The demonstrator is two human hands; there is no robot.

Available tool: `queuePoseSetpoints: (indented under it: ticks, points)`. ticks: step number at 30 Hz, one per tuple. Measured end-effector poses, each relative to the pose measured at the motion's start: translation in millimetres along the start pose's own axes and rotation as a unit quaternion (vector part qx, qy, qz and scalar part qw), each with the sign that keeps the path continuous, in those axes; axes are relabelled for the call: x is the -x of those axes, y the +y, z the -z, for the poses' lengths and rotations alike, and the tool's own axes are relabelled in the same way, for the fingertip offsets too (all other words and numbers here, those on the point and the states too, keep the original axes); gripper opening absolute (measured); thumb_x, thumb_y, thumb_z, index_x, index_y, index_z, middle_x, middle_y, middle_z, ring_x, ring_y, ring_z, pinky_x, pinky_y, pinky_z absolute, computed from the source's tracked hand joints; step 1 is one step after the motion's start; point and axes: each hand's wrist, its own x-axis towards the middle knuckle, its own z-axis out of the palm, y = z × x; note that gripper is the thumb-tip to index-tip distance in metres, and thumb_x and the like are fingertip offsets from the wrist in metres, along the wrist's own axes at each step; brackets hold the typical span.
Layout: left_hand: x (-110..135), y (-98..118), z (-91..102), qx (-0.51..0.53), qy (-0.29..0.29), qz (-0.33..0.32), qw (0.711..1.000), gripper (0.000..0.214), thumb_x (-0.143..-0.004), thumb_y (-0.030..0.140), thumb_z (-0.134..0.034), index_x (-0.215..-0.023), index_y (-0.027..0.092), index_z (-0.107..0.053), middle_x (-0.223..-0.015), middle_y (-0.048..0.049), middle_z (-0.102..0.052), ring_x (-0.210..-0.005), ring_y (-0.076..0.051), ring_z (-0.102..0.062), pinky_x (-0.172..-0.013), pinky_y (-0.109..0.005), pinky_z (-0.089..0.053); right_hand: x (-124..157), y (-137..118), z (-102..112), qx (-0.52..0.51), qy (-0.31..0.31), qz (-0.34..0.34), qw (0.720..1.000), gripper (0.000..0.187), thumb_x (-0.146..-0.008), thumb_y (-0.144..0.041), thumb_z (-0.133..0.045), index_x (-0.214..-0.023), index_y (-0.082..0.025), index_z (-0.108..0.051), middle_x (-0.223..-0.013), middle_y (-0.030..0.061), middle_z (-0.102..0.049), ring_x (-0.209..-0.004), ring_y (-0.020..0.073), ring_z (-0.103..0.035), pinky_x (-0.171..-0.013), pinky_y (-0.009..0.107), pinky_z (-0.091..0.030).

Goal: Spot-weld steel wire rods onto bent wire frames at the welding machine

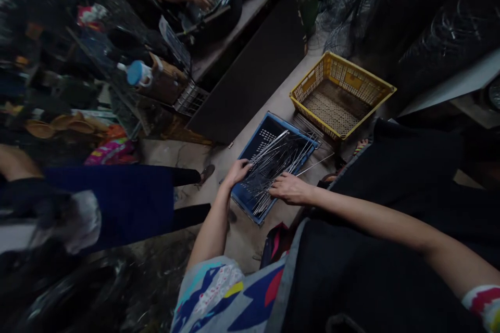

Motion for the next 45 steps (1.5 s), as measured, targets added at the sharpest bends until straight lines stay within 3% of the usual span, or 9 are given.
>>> queuePoseSetpoints:
  ticks: [6,14,24,28,34,36,40,43,45]
  points:
    - [8.0,50.8,-17.4,-0.029,0.014,-0.027,0.999,0.029,-0.089,0.039,-0.050,-0.077,0.017,-0.067,-0.074,-0.0047,-0.067,-0.070,-0.017,-0.058,-0.067,-0.027,-0.037,-12.7,26.3,-27.4,-0.020,-0.087,-0.038,0.995,0.013,-0.092,-0.017,-0.053,-0.100,-0.019,-0.064,-0.097,0.0077,-0.070,-0.093,0.0234,-0.057,-0.072,0.034,-0.032]
    - [-21.1,-14.7,59.7,-0.156,0.152,0.123,0.968,0.033,-0.091,0.047,-0.047,-0.103,0.025,-0.070,-0.099,-0.0097,-0.073,-0.093,-0.027,-0.064,-0.066,-0.029,-0.035,7.0,0.9,-30.5,-0.051,-0.016,-0.008,0.999,0.016,-0.097,-0.027,-0.050,-0.092,-0.018,-0.062,-0.088,0.0050,-0.070,-0.087,0.0214,-0.058,-0.070,0.035,-0.033]
    - [1.8,30.3,-7.3,-0.172,0.077,-0.016,0.982,0.034,-0.097,0.043,-0.040,-0.094,0.024,-0.067,-0.090,-0.0083,-0.072,-0.082,-0.023,-0.064,-0.064,-0.029,-0.032,3.2,25.3,-48.6,-0.054,-0.062,-0.053,0.995,0.021,-0.101,-0.029,-0.044,-0.101,-0.018,-0.062,-0.093,0.0064,-0.067,-0.088,0.0211,-0.058,-0.073,0.033,-0.039]
    - [13.6,39.8,-12.6,-0.159,0.065,-0.033,0.985,0.036,-0.097,0.047,-0.040,-0.092,0.024,-0.067,-0.085,-0.0075,-0.071,-0.078,-0.022,-0.063,-0.063,-0.029,-0.030,-8.4,20.3,-34.9,-0.046,-0.052,-0.087,0.994,0.020,-0.101,-0.026,-0.043,-0.102,-0.018,-0.062,-0.101,0.0076,-0.066,-0.088,0.0201,-0.058,-0.073,0.033,-0.040]
    - [-10.6,10.8,33.3,-0.160,0.168,0.101,0.967,0.044,-0.093,0.053,-0.040,-0.101,0.021,-0.069,-0.091,-0.0138,-0.070,-0.081,-0.028,-0.061,-0.063,-0.031,-0.030,-14.0,-21.1,15.4,-0.044,0.021,-0.041,0.998,0.023,-0.100,-0.032,-0.046,-0.093,-0.018,-0.063,-0.084,0.0075,-0.069,-0.080,0.0212,-0.059,-0.071,0.036,-0.036]
    - [-19.1,-0.5,41.1,-0.112,0.147,0.109,0.977,0.042,-0.091,0.050,-0.042,-0.100,0.019,-0.068,-0.089,-0.0137,-0.069,-0.081,-0.028,-0.060,-0.065,-0.031,-0.032,-13.5,-21.8,20.6,-0.032,0.049,-0.012,0.998,0.021,-0.099,-0.029,-0.046,-0.093,-0.018,-0.063,-0.083,0.0074,-0.068,-0.078,0.0208,-0.058,-0.071,0.036,-0.036]
    - [-23.3,4.2,8.2,-0.034,0.012,0.016,0.999,0.025,-0.085,0.040,-0.053,-0.080,0.019,-0.066,-0.078,-0.0059,-0.067,-0.075,-0.021,-0.059,-0.066,-0.027,-0.036,-3.8,4.2,-7.4,0.004,-0.017,-0.053,0.998,0.015,-0.097,-0.019,-0.048,-0.096,-0.016,-0.063,-0.092,0.0077,-0.068,-0.085,0.0211,-0.059,-0.075,0.035,-0.039]
    - [-18.4,15.0,-33.1,-0.010,-0.024,-0.011,1.000,0.023,-0.084,0.039,-0.054,-0.076,0.019,-0.064,-0.074,-0.0031,-0.065,-0.072,-0.019,-0.057,-0.066,-0.027,-0.036,11.1,21.1,-40.1,0.006,-0.072,-0.066,0.995,0.013,-0.094,-0.020,-0.054,-0.104,-0.016,-0.062,-0.104,0.0091,-0.066,-0.094,0.0220,-0.059,-0.078,0.036,-0.042]
    - [-14.2,15.1,-48.4,0.008,-0.022,-0.006,1.000,0.025,-0.085,0.038,-0.052,-0.078,0.018,-0.064,-0.074,-0.0034,-0.064,-0.071,-0.018,-0.056,-0.066,-0.027,-0.036,21.5,27.7,-56.6,0.006,-0.068,-0.068,0.995,0.033,-0.088,-0.027,-0.066,-0.118,-0.017,-0.057,-0.116,0.0111,-0.062,-0.102,0.0237,-0.057,-0.080,0.036,-0.044]
